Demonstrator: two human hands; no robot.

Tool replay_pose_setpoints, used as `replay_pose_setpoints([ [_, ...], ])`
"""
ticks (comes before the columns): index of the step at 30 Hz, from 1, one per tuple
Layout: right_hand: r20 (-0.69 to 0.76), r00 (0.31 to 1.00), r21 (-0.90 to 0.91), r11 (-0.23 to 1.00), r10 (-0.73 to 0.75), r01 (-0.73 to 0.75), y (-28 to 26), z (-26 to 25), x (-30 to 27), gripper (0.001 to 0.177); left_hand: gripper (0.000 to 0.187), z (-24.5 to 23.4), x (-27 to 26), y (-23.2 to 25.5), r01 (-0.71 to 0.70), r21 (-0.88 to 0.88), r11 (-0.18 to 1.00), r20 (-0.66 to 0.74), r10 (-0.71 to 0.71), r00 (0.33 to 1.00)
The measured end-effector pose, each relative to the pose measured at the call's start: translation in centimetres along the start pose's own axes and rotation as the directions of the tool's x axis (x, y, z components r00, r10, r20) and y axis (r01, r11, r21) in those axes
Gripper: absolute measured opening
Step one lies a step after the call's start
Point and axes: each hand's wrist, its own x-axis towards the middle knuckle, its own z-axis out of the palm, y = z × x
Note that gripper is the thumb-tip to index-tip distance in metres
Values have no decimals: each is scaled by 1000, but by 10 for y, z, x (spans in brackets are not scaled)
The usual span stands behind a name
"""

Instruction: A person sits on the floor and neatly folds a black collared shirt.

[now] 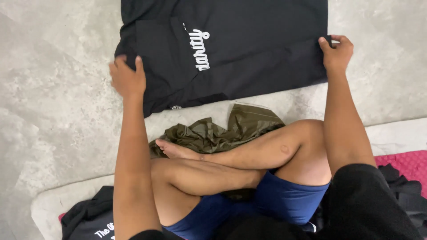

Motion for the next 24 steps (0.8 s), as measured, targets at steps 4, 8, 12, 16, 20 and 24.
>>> replay_pose_setpoints([
  [4, 9, 1000, 101, 995, 14, -14, 10, -1, 6, 23, 65, 9, -5, -21, 264, -86, 961, 373, -214, 903],
  [8, 7, 998, 98, 994, 56, -56, 5, -5, 0, 22, 41, 44, 3, -40, 193, -241, 951, 366, -95, 926],
  [12, -124, 991, -66, 996, 52, -60, 7, -7, -6, 17, 43, 29, -9, -4, -46, -510, 859, 40, 77, 996],
  [16, -163, 975, -52, 985, 152, -162, 2, -7, -11, 14, 32, 20, -6, 17, -137, -540, 831, -72, 116, 991],
  [20, -198, 980, -179, 983, -2, -34, 13, 0, -5, 21, 21, 49, 10, 1, -120, -533, 838, -79, 91, 993],
  [24, -233, 959, -298, 950, -163, 89, -20, -9, -21, 27, 15, 47, 10, 6, 167, -400, 901, 147, -117, 982],
])
